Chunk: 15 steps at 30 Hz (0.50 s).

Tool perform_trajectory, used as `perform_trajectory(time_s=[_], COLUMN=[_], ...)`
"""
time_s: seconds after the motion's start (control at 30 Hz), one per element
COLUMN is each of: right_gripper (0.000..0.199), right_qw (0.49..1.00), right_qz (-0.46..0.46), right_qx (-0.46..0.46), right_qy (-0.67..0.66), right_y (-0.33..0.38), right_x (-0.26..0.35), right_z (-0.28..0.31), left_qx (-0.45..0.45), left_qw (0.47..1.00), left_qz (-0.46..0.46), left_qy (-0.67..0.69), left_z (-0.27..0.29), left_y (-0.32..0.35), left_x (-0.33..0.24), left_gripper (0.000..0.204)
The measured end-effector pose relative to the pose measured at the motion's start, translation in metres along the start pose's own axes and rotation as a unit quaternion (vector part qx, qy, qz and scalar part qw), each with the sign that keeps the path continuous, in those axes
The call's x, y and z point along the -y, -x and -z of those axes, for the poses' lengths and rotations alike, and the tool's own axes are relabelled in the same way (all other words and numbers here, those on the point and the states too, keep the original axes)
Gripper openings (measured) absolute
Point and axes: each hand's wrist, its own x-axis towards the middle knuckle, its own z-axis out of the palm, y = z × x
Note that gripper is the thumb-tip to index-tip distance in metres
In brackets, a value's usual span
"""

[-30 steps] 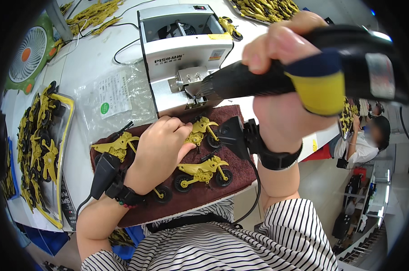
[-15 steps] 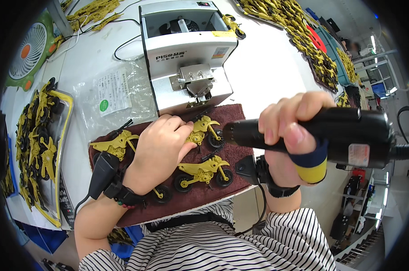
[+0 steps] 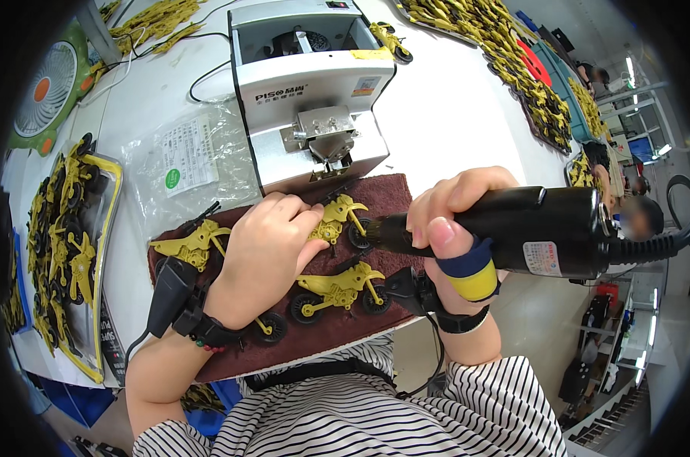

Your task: Using an electric screwdriver to assemble or process yellow toy motorcycles at a manufacturing workstation.

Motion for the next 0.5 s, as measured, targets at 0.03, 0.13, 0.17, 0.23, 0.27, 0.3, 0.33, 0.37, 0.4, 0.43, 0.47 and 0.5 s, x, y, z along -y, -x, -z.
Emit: perform_trajectory(time_s=[0.03,0.13,0.17,0.23,0.27,0.3,0.33,0.37,0.4,0.43,0.47,0.5], right_gripper=[0.026,0.026,0.025,0.025,0.022,0.02,0.02,0.018,0.016,0.015,0.016,0.016], right_qw=[1.0,1.0,1.0,0.999,0.999,0.996,0.997,0.997,0.996,0.993,0.985,0.984], right_qz=[0.001,-0.007,-0.005,-0.002,-0.015,-0.027,-0.05,-0.006,0.024,0.044,0.056,0.054], right_qx=[0.0,0.007,0.019,0.031,0.043,0.056,0.045,0.071,0.071,0.05,0.095,0.093], right_qy=[0.001,-0.022,-0.02,-0.017,0.025,0.068,0.045,0.018,-0.04,-0.094,-0.133,-0.141], right_y=[0.0,0.0,0.001,0.003,0.003,0.002,-0.001,-0.011,-0.023,-0.029,-0.037,-0.047], right_x=[0.0,-0.003,-0.003,-0.003,-0.001,0.001,0.003,0.008,0.028,0.051,0.064,0.067], right_z=[0.0,0.002,0.002,-0.001,-0.005,-0.008,-0.009,-0.001,0.002,0.011,0.019,0.015], left_qx=[0.002,0.0,0.0,0.004,0.004,0.007,0.009,0.009,0.007,0.007,0.008,0.023], left_qw=[1.0,1.0,1.0,1.0,1.0,0.999,0.999,0.999,0.999,0.999,0.999,0.996], left_qz=[-0.001,-0.004,-0.004,0.003,0.003,0.005,0.007,0.009,0.008,0.003,0.003,0.004], left_qy=[-0.002,-0.005,-0.005,-0.02,-0.02,-0.035,-0.051,-0.053,-0.047,-0.037,-0.036,-0.089], left_z=[0.0,0.001,0.0,-0.001,-0.002,-0.003,-0.002,-0.002,-0.001,-0.003,-0.003,-0.003], left_y=[0.0,-0.001,-0.001,-0.001,0.0,0.001,0.002,0.003,0.002,0.0,-0.001,-0.003], left_x=[-0.001,-0.002,-0.003,-0.004,-0.003,-0.002,0.0,0.003,0.0,-0.006,-0.011,-0.016], left_gripper=[0.032,0.032,0.032,0.032,0.032,0.032,0.032,0.032,0.032,0.031,0.031,0.03])
